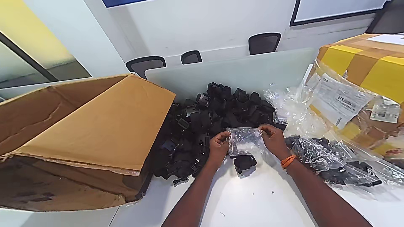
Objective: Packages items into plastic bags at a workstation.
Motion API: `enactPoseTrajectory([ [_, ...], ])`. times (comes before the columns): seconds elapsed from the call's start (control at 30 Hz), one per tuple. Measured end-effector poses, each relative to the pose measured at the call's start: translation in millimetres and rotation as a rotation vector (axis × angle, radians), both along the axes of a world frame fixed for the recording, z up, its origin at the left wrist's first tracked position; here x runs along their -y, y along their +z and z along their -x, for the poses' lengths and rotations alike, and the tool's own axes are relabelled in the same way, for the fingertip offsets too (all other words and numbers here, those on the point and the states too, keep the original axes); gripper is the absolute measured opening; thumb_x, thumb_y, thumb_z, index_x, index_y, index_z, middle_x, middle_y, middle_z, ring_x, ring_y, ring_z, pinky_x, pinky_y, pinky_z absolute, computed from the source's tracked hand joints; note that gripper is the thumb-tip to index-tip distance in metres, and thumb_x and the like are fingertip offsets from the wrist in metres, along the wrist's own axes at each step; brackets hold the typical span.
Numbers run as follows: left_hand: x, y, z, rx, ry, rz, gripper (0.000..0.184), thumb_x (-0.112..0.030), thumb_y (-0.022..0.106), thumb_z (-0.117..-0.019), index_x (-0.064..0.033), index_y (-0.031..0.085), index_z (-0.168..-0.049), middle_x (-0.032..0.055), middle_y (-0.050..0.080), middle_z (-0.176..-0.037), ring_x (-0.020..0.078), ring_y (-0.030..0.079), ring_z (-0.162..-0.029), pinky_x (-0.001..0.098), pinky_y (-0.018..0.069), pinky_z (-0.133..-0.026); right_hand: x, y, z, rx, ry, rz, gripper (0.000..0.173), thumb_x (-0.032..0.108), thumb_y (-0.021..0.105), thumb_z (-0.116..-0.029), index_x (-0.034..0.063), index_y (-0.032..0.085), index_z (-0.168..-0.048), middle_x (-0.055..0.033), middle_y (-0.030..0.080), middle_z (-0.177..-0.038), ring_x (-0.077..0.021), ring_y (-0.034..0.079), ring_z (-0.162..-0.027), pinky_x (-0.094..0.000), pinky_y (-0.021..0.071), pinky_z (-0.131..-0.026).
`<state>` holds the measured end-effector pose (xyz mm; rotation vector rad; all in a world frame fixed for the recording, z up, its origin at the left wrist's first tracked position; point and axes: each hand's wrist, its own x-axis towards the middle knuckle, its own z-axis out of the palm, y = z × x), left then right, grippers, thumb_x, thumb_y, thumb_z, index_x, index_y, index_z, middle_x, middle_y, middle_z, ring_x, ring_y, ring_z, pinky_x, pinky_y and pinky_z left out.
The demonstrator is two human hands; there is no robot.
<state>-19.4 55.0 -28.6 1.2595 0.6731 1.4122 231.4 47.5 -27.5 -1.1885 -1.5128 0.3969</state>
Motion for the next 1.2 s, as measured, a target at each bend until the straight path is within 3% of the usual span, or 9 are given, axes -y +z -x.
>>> enactPoseTrajectory([
  [0.1,2,1,-2,-0.021,0.023,-0.016,0.03,0.014,0.062,-0.086,0.0106,0.063,-0.116,0.0106,0.073,-0.102,0.0132,0.071,-0.089,0.0308,0.0612,-0.081,3,5,4,-0.076,0.014,0.075,0.015,0.005,0.053,-0.0996,-0.0001,0.066,-0.104,-0.0052,0.067,-0.092,-0.0054,0.063,-0.08,-0.0231,0.0535,-0.075],
  [0.2,-2,1,-1,-0.018,0.101,-0.032,0.032,0.014,0.061,-0.0886,0.0133,0.061,-0.121,0.0142,0.072,-0.108,0.0149,0.071,-0.093,0.0313,0.0608,-0.084,5,13,5,-0.425,0.149,0.357,0.027,0.012,0.036,-0.1098,0.0001,0.05,-0.129,-0.0101,0.068,-0.1,-0.0162,0.07,-0.079,-0.0318,0.0601,-0.07],
  [0.27,-2,2,-1,-0.02,0.168,-0.052,0.034,0.013,0.06,-0.0887,0.0132,0.059,-0.123,0.0143,0.071,-0.11,0.013,0.07,-0.094,0.0291,0.0603,-0.083,6,19,3,-0.556,0.24,0.541,0.032,0.021,0.031,-0.1111,0.0064,0.044,-0.136,-0.0105,0.07,-0.1,-0.0218,0.072,-0.081,-0.0374,0.0608,-0.071],
  [0.43,-6,-1,-2,-0.04,0.289,-0.09,0.035,0.009,0.063,-0.0896,0.0105,0.059,-0.125,0.0136,0.069,-0.11,0.0111,0.067,-0.082,0.0269,0.0585,-0.074,11,19,1,-0.575,0.508,0.552,0.04,0.0,0.052,-0.0963,0.0012,0.046,-0.136,-0.0136,0.069,-0.106,-0.0261,0.073,-0.092,-0.0423,0.0622,-0.085],
  [0.63,-9,-4,-2,-0.032,0.294,-0.122,0.034,0.009,0.067,-0.0886,0.0109,0.061,-0.122,0.0156,0.072,-0.109,0.0153,0.071,-0.088,0.0298,0.0613,-0.078,10,16,3,-0.578,0.465,0.442,0.028,0.0,0.064,-0.0958,-0.0004,0.057,-0.123,-0.0092,0.072,-0.096,-0.0196,0.072,-0.084,-0.036,0.062,-0.081],
  [0.8,-7,-3,-3,-0.068,0.312,-0.119,0.035,0.009,0.064,-0.0894,0.0113,0.061,-0.124,0.0168,0.07,-0.114,0.0146,0.07,-0.091,0.0289,0.0603,-0.08,3,9,1,-0.244,0.155,0.237,0.024,0.0,0.07,-0.0902,-0.0018,0.06,-0.112,-0.0069,0.073,-0.088,-0.0128,0.07,-0.074,-0.0291,0.0599,-0.07],
  [1.0,-10,-12,-4,-0.18,0.355,-0.215,0.038,0.007,0.067,-0.0866,0.0105,0.062,-0.124,0.0186,0.067,-0.12,0.0138,0.069,-0.092,0.0288,0.0601,-0.081,10,9,6,0.146,-0.13,0.114,0.026,0.023,0.064,-0.0988,0.0043,0.063,-0.116,-0.0066,0.071,-0.093,-0.0131,0.069,-0.082,-0.0335,0.0588,-0.077],
  [1.1,-11,-14,-3,-0.31,0.401,-0.214,0.052,0.0,0.075,-0.0813,0.0074,0.06,-0.131,0.0198,0.062,-0.129,0.0131,0.068,-0.086,0.0278,0.0598,-0.076,19,15,6,0.307,0.013,-0.094,0.034,0.036,0.061,-0.0994,0.002,0.066,-0.1,-0.0067,0.066,-0.08,-0.0145,0.064,-0.07,-0.0342,0.0555,-0.065],
  [1.2,-7,-14,-5,-0.384,0.394,-0.195,0.065,-0.007,0.08,-0.0815,0.0061,0.053,-0.14,0.023,0.05,-0.145,0.014,0.069,-0.088,0.0274,0.0611,-0.072,33,24,15,0.496,0.267,-0.227,0.04,0.043,0.063,-0.098,0.0044,0.068,-0.091,-0.0072,0.066,-0.077,-0.0176,0.064,-0.069,-0.0377,0.055,-0.064],
])
